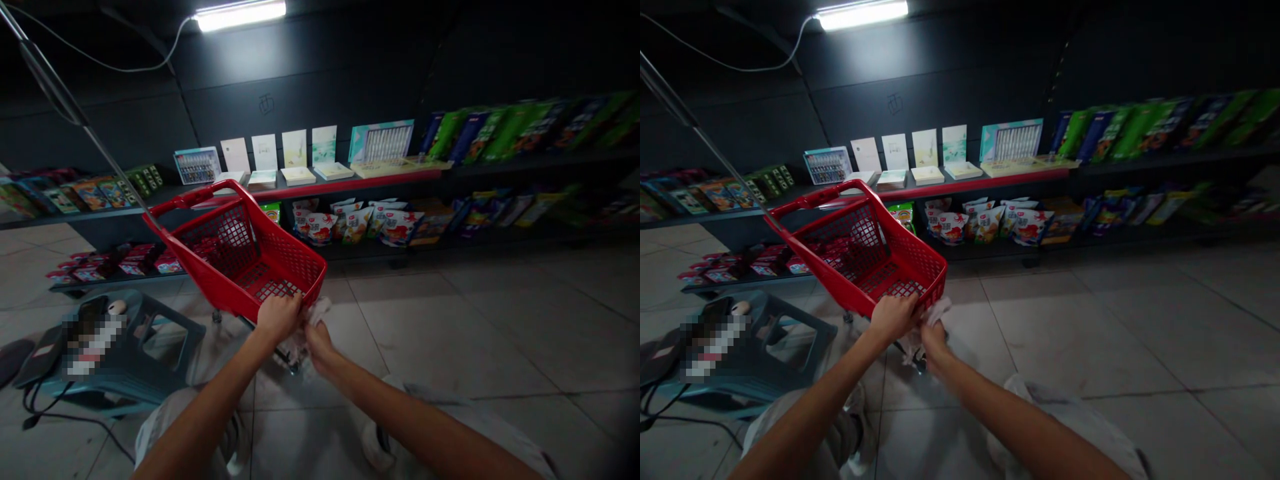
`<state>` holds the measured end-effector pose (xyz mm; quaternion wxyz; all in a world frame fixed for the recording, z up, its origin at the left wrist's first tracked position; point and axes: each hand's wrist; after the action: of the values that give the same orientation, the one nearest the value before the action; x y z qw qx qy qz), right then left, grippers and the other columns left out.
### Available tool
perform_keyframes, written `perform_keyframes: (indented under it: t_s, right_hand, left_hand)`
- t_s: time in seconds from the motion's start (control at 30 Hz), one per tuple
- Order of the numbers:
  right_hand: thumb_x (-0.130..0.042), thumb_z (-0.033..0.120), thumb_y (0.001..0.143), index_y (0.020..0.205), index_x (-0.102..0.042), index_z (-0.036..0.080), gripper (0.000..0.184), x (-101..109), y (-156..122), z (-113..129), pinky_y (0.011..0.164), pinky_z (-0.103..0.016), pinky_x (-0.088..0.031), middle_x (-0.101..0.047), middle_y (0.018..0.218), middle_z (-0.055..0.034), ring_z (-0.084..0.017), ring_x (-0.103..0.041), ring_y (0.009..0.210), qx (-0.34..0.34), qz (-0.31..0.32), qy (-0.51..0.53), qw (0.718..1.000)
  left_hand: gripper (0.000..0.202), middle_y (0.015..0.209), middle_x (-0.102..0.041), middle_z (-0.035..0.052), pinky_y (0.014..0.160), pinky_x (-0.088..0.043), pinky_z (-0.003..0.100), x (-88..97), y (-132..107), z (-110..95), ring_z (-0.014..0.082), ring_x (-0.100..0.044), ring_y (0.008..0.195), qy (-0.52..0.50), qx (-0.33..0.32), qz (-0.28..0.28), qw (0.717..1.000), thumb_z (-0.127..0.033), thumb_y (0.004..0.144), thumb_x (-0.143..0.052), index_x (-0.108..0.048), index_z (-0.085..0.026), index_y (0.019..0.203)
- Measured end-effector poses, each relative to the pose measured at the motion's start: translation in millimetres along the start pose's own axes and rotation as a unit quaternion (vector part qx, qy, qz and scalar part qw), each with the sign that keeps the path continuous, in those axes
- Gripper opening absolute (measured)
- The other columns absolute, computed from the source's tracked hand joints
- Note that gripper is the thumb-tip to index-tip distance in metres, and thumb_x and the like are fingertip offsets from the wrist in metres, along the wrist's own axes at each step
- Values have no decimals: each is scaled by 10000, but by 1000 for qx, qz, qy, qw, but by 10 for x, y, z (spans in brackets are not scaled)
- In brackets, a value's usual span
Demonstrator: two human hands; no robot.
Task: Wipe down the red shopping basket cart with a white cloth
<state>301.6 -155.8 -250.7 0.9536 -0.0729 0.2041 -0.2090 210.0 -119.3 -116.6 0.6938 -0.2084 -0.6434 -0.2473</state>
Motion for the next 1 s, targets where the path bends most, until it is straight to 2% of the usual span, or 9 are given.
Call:
perform_keyframes:
  t_s: [0.1,0.17,0.27,0.37,0.43,0.5,0.67,0.8,1.0]
  right_hand:
    - [-693,378,644,1076,-588,216,473,68,267,478,636,-264,-531,-692,841,0,-170,-664,720,7,-99,35,994]
    - [-673,380,664,1107,-586,207,484,130,432,755,646,-261,-521,-690,903,-8,-158,-648,725,77,-127,25,989]
    - [-629,384,739,1130,-601,191,437,208,578,1010,752,-302,-533,-690,985,-51,-196,-651,839,173,-128,-101,971]
    - [-560,357,824,1151,-627,174,381,244,644,1104,914,-378,-522,-684,1091,-114,-257,-634,1001,275,-98,-276,916]
    - [-517,288,850,1183,-645,166,377,239,684,1125,1042,-429,-470,-674,1188,-142,-282,-600,1131,346,-52,-360,865]
    - [-477,188,844,1255,-643,156,444,219,724,1143,1137,-451,-406,-647,1293,-146,-282,-559,1244,382,8,-419,824]
    - [-434,49,795,1410,-598,154,645,211,772,1225,1200,-385,-381,-541,1478,-116,-242,-536,1347,367,116,-495,779]
    - [-461,17,760,1432,-598,167,702,265,779,1282,1213,-376,-374,-534,1504,-98,-244,-530,1370,361,132,-517,765]
    - [-492,36,762,1440,-593,163,697,224,818,1358,1188,-370,-404,-553,1492,-99,-254,-561,1343,355,124,-516,769]
  left_hand:
    - [409,885,-749,147,733,-525,395,-3,-36,57,305,-740,823,-7,-13,-8,1000,-441,1033,-361,-665,-173,1086]
    - [426,890,-748,147,750,-525,387,-14,-74,87,287,-736,813,-15,-22,-8,1000,-447,1037,-346,-674,-178,1075]
    - [432,877,-744,144,754,-522,385,-39,-135,122,274,-727,778,-23,-31,-9,999,-455,1033,-345,-682,-185,1044]
    - [422,840,-739,148,733,-512,384,-56,-195,147,279,-722,759,-33,-36,-13,999,-456,1022,-366,-689,-185,1005]
    - [400,823,-737,152,720,-504,380,-52,-240,162,282,-720,757,-44,-42,-12,998,-450,1007,-397,-695,-185,981]
    - [376,826,-740,152,711,-498,373,-37,-296,177,278,-719,757,-47,-49,-6,998,-443,990,-427,-703,-188,972]
    - [329,792,-741,118,681,-493,352,29,-451,211,265,-709,719,-35,-67,11,997,-458,920,-523,-728,-209,989]
    - [335,723,-726,97,657,-481,339,104,-503,237,264,-704,699,-55,-95,2,994,-506,869,-580,-755,-226,927]
    - [351,638,-703,68,571,-394,291,217,-477,337,211,-668,615,-86,-155,17,984,-533,847,-626,-741,-221,733]
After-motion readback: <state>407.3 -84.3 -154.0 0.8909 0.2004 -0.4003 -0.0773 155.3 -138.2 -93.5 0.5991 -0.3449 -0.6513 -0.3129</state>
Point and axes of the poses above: each hand's wrist, its own y-axis towards the middle knuckle, its own x-axis out of the back of the hand, z = x × y
